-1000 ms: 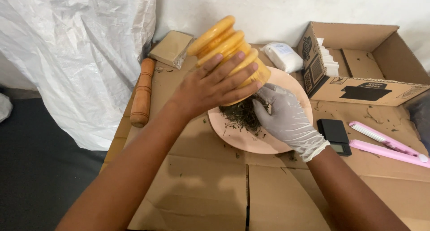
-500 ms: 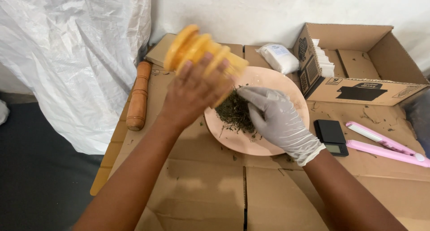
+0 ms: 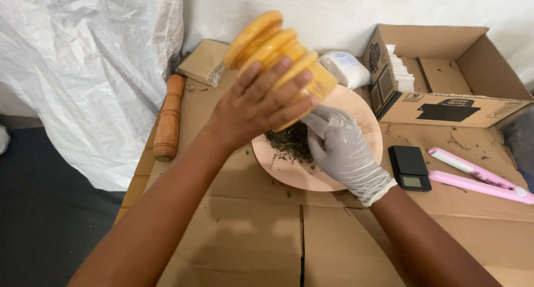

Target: Emptying dried leaves from a wooden mortar onto a plate and sorting through them by hand to remove stems or debris.

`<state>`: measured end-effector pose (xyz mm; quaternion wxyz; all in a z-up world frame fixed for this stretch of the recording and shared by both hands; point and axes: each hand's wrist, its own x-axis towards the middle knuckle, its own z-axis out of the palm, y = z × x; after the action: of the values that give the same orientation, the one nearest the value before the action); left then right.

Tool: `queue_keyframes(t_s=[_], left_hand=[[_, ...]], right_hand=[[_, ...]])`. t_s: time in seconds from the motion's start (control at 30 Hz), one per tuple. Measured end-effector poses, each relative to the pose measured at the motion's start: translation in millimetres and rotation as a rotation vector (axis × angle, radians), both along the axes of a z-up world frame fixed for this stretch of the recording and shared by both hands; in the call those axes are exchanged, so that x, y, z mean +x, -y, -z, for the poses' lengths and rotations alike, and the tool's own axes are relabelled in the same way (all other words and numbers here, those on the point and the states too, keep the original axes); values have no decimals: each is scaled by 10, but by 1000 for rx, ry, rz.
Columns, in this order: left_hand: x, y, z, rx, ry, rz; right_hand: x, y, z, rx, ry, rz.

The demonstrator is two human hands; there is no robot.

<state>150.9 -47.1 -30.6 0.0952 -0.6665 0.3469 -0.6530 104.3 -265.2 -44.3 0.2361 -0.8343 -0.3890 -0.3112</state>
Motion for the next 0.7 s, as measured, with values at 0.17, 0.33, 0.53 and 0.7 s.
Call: queue_keyframes(t_s=[0.17,0.33,0.53,0.7], left_hand=[[-58,-71,135,-136,-246,133],[-62,-79,190,-128,-269,207],[-98,-318,261,-224,-377,225],[-288,-271,151,-357,-536,291]], right_hand=[[144,-298,-123,-180,123,72],[114,-456,-197,-364,161,169],[-141,-83,-322,-396,-46,66],[-113,-67,-234,-251,128,30]])
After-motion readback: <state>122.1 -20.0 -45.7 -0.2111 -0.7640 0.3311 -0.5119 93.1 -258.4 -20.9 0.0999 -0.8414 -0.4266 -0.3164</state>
